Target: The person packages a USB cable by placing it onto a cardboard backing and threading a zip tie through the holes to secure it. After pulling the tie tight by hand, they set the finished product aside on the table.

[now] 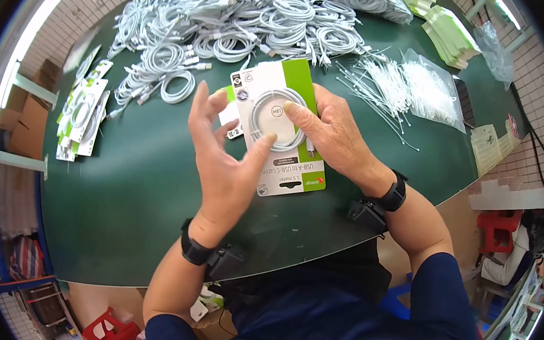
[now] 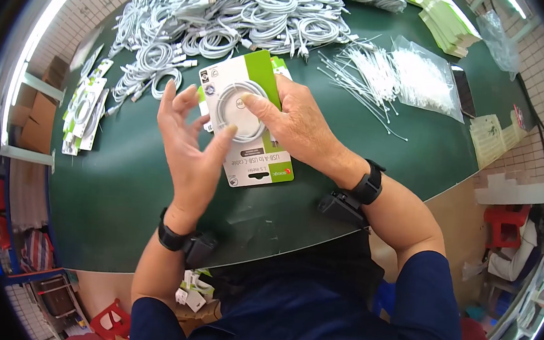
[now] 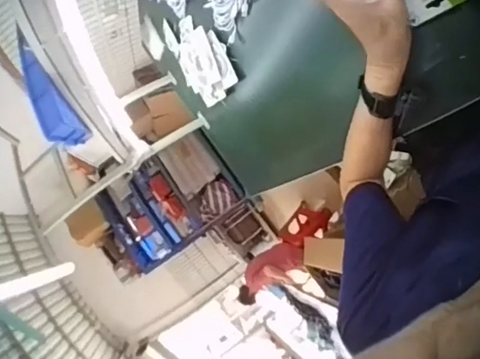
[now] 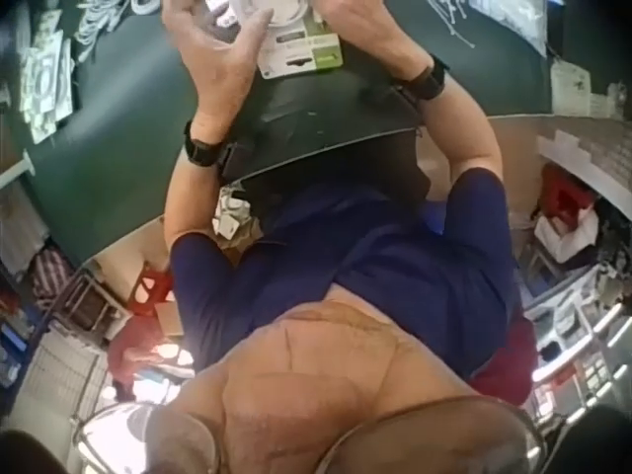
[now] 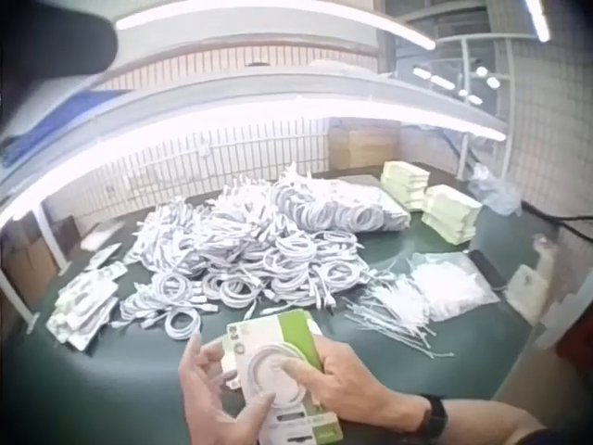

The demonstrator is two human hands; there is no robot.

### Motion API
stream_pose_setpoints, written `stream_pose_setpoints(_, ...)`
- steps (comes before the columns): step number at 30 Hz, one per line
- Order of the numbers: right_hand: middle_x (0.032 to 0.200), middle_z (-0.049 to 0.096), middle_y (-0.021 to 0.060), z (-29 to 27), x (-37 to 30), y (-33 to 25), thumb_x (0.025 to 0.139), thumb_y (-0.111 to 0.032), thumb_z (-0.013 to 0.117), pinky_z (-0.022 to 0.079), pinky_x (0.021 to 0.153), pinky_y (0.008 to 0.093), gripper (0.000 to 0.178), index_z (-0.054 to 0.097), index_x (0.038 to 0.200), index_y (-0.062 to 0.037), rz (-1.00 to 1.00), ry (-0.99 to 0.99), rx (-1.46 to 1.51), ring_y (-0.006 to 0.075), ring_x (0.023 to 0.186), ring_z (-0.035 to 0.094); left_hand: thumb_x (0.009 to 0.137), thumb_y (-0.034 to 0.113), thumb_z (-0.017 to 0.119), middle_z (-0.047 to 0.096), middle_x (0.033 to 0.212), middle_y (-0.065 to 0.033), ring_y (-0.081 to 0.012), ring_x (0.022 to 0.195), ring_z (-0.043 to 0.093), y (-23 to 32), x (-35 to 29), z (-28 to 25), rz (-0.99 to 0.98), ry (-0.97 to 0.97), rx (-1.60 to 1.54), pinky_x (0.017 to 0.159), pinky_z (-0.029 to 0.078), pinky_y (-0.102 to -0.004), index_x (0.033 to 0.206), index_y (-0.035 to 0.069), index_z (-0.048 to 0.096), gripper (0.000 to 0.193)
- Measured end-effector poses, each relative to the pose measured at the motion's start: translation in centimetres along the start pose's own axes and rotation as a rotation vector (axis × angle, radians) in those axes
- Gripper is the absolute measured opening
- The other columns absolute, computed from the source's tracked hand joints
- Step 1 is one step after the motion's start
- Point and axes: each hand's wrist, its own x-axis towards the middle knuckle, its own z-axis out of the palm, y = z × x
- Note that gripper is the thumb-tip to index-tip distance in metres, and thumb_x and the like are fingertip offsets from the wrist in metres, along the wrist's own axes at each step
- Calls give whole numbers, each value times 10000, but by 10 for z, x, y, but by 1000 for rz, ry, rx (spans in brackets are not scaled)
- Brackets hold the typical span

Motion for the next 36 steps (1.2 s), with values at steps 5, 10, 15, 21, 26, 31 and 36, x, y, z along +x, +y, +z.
stream_pose_setpoints(5,983,706,79,-5,1,6,990,-261,635,512,718,281,352,614,1168,41,-87,46,-91,88,843,597,681,48,838,662,994,-57,-280,928,591,17,2,-9,535,-387,630,822,493,-375,1058,61,684,408)
stream_pose_setpoints(10,964,703,76,-6,-2,8,988,-234,639,516,718,282,324,616,1151,46,-116,48,-119,86,832,592,652,75,844,662,899,-35,-277,821,549,0,-2,-1,481,-393,601,758,470,-391,908,87,713,288)
stream_pose_setpoints(15,816,676,137,3,0,8,947,-232,677,501,643,340,311,596,963,69,-100,138,-30,159,711,587,664,86,843,665,833,-17,-260,805,557,-5,4,-4,468,-409,547,725,464,-381,897,85,709,269)
stream_pose_setpoints(21,885,679,62,6,-2,5,976,-179,641,500,678,283,232,618,1068,33,-145,151,-310,88,775,566,676,100,851,674,874,-43,-259,814,580,-17,10,-18,482,-432,488,714,472,-375,910,74,711,273)
stream_pose_setpoints(26,923,673,41,-8,-1,2,988,-125,595,492,692,267,153,623,1052,12,-172,247,-258,82,778,571,757,96,839,651,978,-89,-237,798,599,-7,2,-9,280,-218,331,705,507,-351,1141,40,631,440)
stream_pose_setpoints(31,988,675,29,-13,-1,13,1011,-148,585,499,749,248,222,608,1155,20,-185,173,-13,71,837,592,841,91,785,626,1035,-71,-123,926,598,6,0,-10,-285,-294,146,718,511,-265,1244,-15,510,500)
stream_pose_setpoints(36,1012,672,26,-9,-1,8,1029,-188,580,504,783,239,286,585,1224,22,-167,164,98,64,866,600,880,99,747,644,980,-61,-87,818,604,11,-6,-17,-375,-309,-10,638,500,-229,1185,-38,529,399)
